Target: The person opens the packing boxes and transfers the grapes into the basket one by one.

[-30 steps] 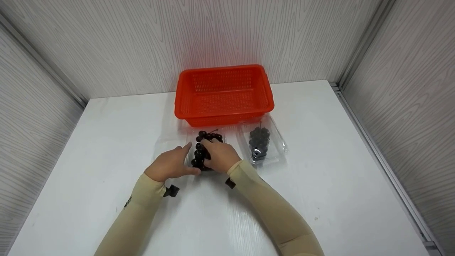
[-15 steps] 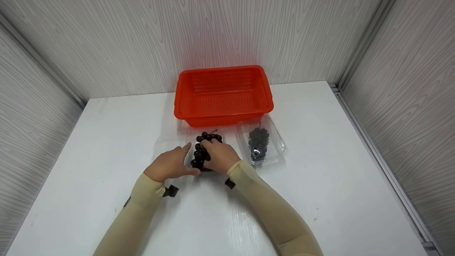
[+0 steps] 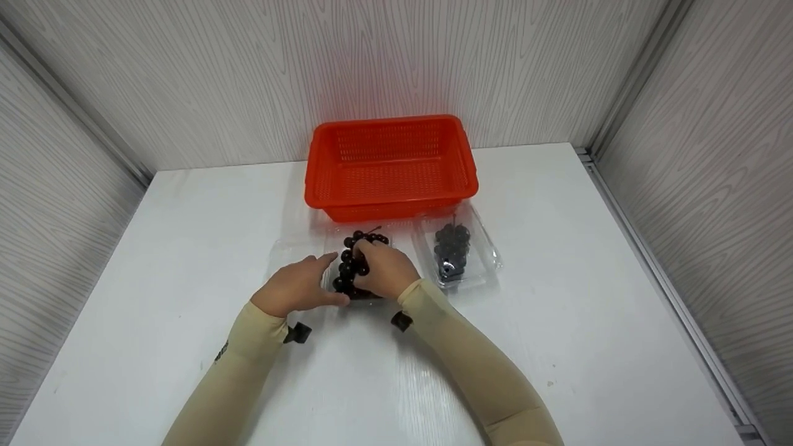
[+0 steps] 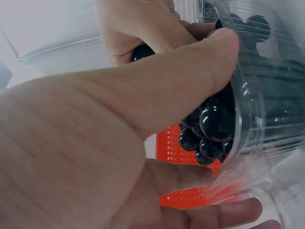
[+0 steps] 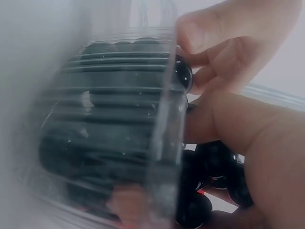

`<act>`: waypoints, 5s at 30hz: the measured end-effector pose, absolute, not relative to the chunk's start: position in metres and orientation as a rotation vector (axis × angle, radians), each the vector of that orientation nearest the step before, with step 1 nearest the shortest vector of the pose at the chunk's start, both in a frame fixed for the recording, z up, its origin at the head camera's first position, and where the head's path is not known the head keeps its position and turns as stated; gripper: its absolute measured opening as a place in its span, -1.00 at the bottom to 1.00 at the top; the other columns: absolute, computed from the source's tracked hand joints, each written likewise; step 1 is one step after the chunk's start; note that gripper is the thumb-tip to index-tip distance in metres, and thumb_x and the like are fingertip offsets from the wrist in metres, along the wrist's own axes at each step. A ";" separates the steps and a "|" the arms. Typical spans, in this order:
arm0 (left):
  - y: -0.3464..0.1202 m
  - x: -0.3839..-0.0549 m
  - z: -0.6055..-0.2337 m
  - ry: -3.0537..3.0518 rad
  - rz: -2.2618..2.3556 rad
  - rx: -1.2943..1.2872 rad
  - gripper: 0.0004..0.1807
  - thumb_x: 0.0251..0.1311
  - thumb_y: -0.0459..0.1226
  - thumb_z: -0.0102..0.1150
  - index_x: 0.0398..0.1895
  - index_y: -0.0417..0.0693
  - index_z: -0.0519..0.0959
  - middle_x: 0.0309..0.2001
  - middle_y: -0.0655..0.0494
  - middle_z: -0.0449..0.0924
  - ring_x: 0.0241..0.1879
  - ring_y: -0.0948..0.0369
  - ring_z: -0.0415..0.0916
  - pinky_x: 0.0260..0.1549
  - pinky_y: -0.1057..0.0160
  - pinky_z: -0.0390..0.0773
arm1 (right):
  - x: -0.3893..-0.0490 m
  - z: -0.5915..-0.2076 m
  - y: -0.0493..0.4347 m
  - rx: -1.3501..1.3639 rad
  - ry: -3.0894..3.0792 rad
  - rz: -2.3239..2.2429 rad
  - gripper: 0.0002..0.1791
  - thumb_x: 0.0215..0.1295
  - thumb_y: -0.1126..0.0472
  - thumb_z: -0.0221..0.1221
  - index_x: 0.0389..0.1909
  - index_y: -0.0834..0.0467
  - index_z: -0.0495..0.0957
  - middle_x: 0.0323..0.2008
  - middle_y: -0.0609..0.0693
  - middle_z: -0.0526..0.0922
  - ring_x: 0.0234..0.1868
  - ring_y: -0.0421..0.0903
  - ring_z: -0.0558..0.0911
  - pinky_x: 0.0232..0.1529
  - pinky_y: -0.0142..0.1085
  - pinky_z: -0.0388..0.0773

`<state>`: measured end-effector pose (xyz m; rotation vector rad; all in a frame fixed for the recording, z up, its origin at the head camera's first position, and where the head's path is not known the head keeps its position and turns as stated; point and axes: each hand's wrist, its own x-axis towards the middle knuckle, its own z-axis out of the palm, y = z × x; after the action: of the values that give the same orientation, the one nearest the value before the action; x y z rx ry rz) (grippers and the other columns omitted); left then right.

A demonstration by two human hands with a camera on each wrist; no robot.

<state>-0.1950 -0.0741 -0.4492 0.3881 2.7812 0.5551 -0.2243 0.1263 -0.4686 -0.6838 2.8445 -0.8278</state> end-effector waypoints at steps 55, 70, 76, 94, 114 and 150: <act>-0.076 -0.197 -0.450 2.805 0.616 0.543 -0.14 0.00 0.04 0.58 0.38 0.00 0.45 -0.03 -0.01 0.65 -0.08 -0.02 0.57 -0.08 -0.06 0.63 | -0.226 -0.455 0.135 -0.638 2.826 -1.265 -0.66 0.31 0.20 0.34 0.08 0.08 0.56 0.04 0.04 0.66 -0.01 0.00 0.60 0.12 -0.04 0.63; -0.075 -0.195 -0.450 2.794 0.653 0.462 -0.06 -0.04 0.05 0.61 0.41 -0.06 0.43 0.08 -0.15 0.62 0.05 -0.10 0.58 0.05 -0.11 0.60 | -0.219 -0.433 0.145 -0.746 2.873 -1.417 -0.63 0.27 0.25 0.34 0.09 0.13 0.58 0.03 0.04 0.68 0.11 -0.04 0.62 0.25 -0.04 0.54; -0.076 -0.195 -0.448 2.803 0.568 0.419 0.01 0.01 0.13 0.53 0.48 -0.15 0.38 0.13 -0.24 0.59 0.03 -0.14 0.61 0.06 -0.12 0.61 | -0.217 -0.423 0.148 -0.750 2.911 -1.463 -0.64 0.28 0.27 0.34 0.09 0.15 0.58 0.03 0.04 0.67 0.11 -0.05 0.61 0.28 -0.04 0.52; -0.076 -0.193 -0.448 2.790 0.524 0.419 0.01 0.05 0.16 0.48 0.49 -0.17 0.37 0.19 -0.26 0.57 0.03 -0.16 0.63 0.11 -0.11 0.59 | -0.217 -0.394 0.161 -0.740 2.894 -1.557 -0.65 0.30 0.28 0.32 0.09 0.11 0.58 0.06 0.02 0.65 0.08 -0.06 0.59 0.23 -0.05 0.54; -0.083 -0.193 -0.449 2.775 0.514 0.362 0.01 0.09 0.22 0.43 0.52 -0.10 0.34 0.26 -0.28 0.47 0.13 -0.19 0.54 0.14 -0.12 0.57 | -0.244 -0.368 0.188 -0.635 2.969 -1.343 -0.62 0.37 0.16 0.28 0.17 0.04 0.55 0.12 -0.02 0.64 -0.18 -0.07 0.51 -0.31 -0.22 0.51; -0.090 -0.190 -0.447 2.773 0.521 0.368 -0.10 0.15 0.16 0.42 0.47 -0.11 0.41 0.17 -0.22 0.49 0.01 -0.12 0.58 0.07 -0.11 0.60 | -0.304 -0.346 0.193 -0.475 2.960 -1.218 -0.55 0.42 0.08 0.23 0.28 0.04 0.49 0.29 0.07 0.55 0.09 -0.02 0.54 0.16 -0.05 0.56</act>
<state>-0.1900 -0.0899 -0.4470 0.3676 2.7734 0.5209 -0.3035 0.1932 -0.3463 -0.4750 2.9596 -1.2178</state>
